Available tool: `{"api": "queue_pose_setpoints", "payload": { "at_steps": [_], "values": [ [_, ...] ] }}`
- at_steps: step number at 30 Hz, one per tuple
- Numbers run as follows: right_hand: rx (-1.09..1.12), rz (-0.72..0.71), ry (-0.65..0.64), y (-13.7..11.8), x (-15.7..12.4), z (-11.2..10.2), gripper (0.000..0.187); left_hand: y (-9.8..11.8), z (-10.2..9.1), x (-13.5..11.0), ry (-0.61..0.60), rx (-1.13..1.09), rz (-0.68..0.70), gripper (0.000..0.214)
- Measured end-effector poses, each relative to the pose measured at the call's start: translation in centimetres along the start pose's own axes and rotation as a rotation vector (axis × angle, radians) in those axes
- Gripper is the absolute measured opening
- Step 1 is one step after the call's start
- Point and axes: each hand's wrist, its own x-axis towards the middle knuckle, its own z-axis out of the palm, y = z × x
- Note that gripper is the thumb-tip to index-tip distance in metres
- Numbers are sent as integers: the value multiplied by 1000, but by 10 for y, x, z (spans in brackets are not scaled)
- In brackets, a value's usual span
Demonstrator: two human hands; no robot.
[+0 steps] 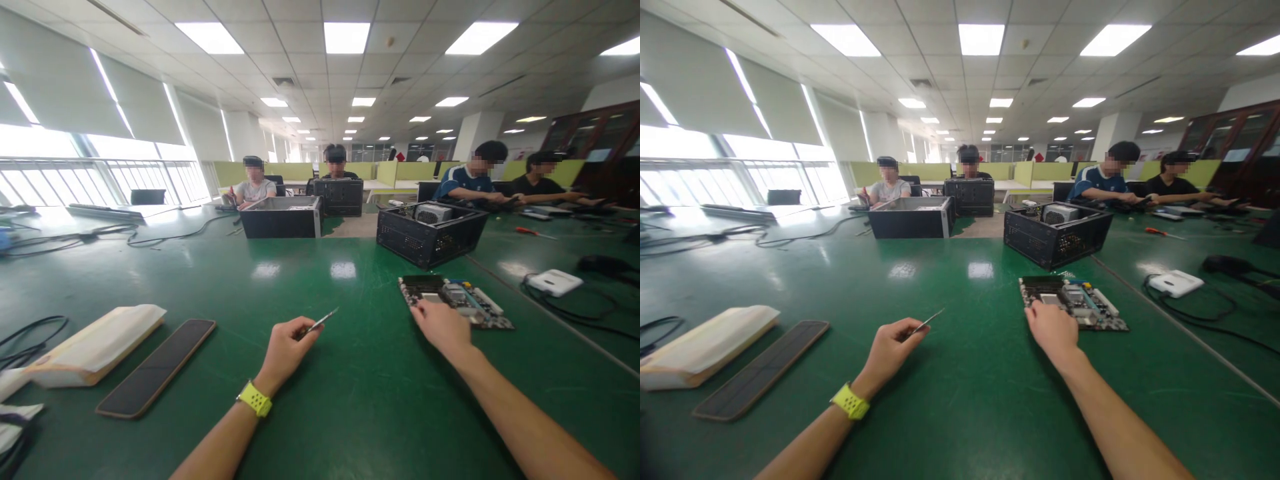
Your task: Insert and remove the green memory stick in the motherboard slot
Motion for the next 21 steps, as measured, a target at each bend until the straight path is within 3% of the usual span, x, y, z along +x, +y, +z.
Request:
{"api": "queue_pose_setpoints", "payload": {
  "at_steps": [4, 9, 14, 17, 19, 21],
  "values": [
    [63, 201, -46, 56, 29, 12, 42, 4, 0, 2, -25, 29, 9, 30],
    [53, 181, -69, 65, 30, 14, 43, 8, -1, 2, -59, 93, 9, 28],
    [48, 9, -70, 32, 16, 2, 33, 11, 3, 2, -103, 172, -24, 35],
    [164, -242, -104, -7, -15, -7, 36, 11, 8, 1, -165, 208, -24, 41],
    [375, -461, -236, -34, -42, -15, 39, 11, 9, -1, -174, 214, -20, 42],
    [664, -649, -462, -54, -66, -25, 39, 12, 9, -2, -180, 190, -2, 39]
  ]
}}
